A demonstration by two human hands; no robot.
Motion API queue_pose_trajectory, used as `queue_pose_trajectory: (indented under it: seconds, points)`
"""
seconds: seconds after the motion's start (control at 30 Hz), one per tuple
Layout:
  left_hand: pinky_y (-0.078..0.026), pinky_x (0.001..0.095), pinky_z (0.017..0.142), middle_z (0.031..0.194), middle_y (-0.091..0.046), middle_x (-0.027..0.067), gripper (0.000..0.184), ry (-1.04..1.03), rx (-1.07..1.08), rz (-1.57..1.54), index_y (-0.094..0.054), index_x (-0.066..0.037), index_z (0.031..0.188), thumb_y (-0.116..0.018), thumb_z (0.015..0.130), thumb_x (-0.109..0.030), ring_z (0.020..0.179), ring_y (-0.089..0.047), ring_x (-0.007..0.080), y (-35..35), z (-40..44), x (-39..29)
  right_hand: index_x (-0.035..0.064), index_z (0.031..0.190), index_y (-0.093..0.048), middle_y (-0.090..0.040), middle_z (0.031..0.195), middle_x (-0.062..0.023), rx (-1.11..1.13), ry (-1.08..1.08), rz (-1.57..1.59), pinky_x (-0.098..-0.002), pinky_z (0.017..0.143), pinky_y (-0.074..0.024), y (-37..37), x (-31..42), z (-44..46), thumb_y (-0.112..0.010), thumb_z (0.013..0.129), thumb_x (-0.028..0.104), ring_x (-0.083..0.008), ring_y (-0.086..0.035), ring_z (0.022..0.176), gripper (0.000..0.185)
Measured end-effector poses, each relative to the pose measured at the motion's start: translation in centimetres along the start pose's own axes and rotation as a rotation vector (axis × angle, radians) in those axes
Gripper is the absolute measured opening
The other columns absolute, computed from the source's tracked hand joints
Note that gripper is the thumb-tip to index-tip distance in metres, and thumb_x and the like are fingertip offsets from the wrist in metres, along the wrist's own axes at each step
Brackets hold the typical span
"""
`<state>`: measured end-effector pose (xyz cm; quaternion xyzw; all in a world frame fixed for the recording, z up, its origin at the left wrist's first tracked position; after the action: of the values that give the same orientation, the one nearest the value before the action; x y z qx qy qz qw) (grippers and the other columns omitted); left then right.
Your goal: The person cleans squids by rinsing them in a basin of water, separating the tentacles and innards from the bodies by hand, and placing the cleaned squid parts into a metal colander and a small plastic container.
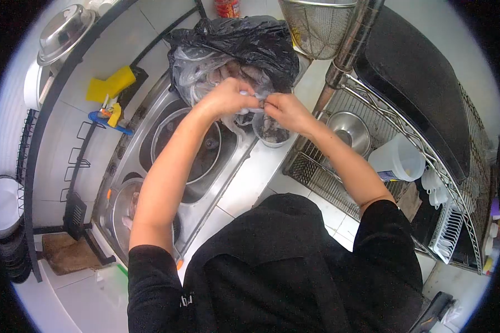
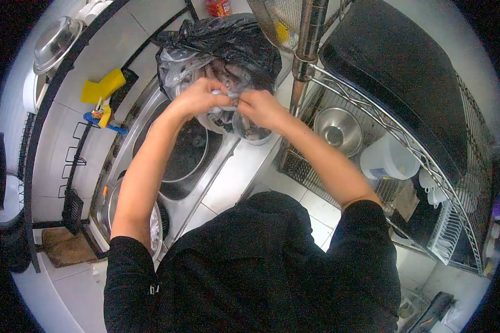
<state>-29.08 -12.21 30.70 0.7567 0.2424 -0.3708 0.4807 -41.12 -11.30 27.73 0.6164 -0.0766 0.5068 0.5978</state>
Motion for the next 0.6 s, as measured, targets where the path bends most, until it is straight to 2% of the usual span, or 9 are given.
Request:
queue_pose_trajectory:
  seconds: [0.07, 0.17, 0.27, 0.33, 0.4, 0.57, 0.6]
  points:
    - [-0.040, 0.0230, 0.054, 0.068, -0.059, 0.0012, 0.022, -0.003, 0.024, -0.005, -0.063, -0.004, 0.079, -0.070, 0.064, -0.019, 0.060, -0.052, 0.0097, -0.1, -0.2, 0.2, -0.0029, 0.081, -0.056, -0.054, 0.071, -0.0192, -0.033, -0.021, -0.010, -0.0372, 0.059, -0.0421, -0.2, -0.9, -0.3, -0.051, 0.081, 0.015, -0.0286, -0.055, 0.063, 0.019]
    - [-0.040, 0.0226, 0.055, 0.069, -0.059, 0.0014, 0.021, -0.031, 0.020, -0.078, -0.064, -0.004, 0.079, -0.069, 0.065, -0.018, 0.060, -0.052, 0.0097, 0.9, -0.1, 0.8, -0.0032, 0.080, -0.055, -0.055, 0.070, -0.0197, 0.063, -0.130, 0.007, -0.0377, 0.058, -0.0418, -0.7, -2.0, -0.8, -0.050, 0.081, 0.016, -0.0299, -0.054, 0.061, 0.020]
    - [-0.040, 0.0221, 0.057, 0.070, -0.059, 0.0011, 0.021, -0.026, 0.018, -0.013, -0.064, -0.003, 0.081, -0.067, 0.066, -0.017, 0.062, -0.052, 0.0095, 1.9, -0.6, 0.6, -0.0035, 0.078, -0.055, -0.055, 0.071, -0.0212, 0.039, -0.055, -0.088, -0.0395, 0.061, -0.0426, -0.4, -1.6, -0.9, -0.051, 0.080, 0.017, -0.0337, -0.055, 0.065, 0.021]
    - [-0.041, 0.0218, 0.058, 0.071, -0.059, 0.0009, 0.022, -0.020, 0.004, -0.040, -0.064, -0.003, 0.083, -0.067, 0.066, -0.016, 0.063, -0.052, 0.0093, 2.6, -1.3, 0.5, -0.0034, 0.072, -0.057, -0.057, 0.074, -0.0238, -0.019, -0.006, -0.156, -0.0455, 0.067, -0.0452, -0.4, -2.4, -0.9, -0.053, 0.077, 0.018, -0.0412, -0.057, 0.072, 0.023]
    - [-0.041, 0.0219, 0.059, 0.073, -0.060, 0.0012, 0.023, 0.004, 0.037, -0.083, -0.063, -0.002, 0.083, -0.068, 0.066, -0.016, 0.065, -0.052, 0.0091, 3.0, -1.5, 0.6, -0.0038, 0.073, -0.057, -0.058, 0.074, -0.0237, -0.004, 0.003, -0.200, -0.0453, 0.068, -0.0452, -1.1, -3.0, -0.8, -0.053, 0.077, 0.018, -0.0410, -0.057, 0.074, 0.023]
    - [-0.041, 0.0220, 0.059, 0.072, -0.059, 0.0007, 0.021, -0.022, 0.051, 0.056, -0.063, -0.004, 0.082, -0.068, 0.067, -0.017, 0.065, -0.052, 0.0083, 2.6, -1.0, 1.2, -0.0031, 0.081, -0.059, -0.059, 0.079, -0.0231, 0.074, 0.056, -0.266, -0.0432, 0.071, -0.0455, -1.3, -1.7, -0.3, -0.052, 0.077, 0.018, -0.0387, -0.058, 0.079, 0.023]
    - [-0.041, 0.0220, 0.059, 0.072, -0.059, 0.0007, 0.021, -0.020, 0.048, 0.054, -0.063, -0.004, 0.082, -0.068, 0.067, -0.017, 0.065, -0.052, 0.0083, 2.4, -0.9, 1.0, -0.0017, 0.085, -0.059, -0.060, 0.079, -0.0211, 0.091, 0.002, -0.056, -0.0412, 0.069, -0.0458, -1.4, -1.8, -0.1, -0.052, 0.078, 0.019, -0.0343, -0.059, 0.076, 0.023]
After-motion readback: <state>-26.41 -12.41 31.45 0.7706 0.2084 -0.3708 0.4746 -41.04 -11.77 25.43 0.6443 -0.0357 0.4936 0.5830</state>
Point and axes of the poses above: each hand's wrist, its own z-axis towards the middle knuckle, its own y-axis out of the back of the hand, x = y × z, the point moved 8 cm from there along z, towards the middle knuckle
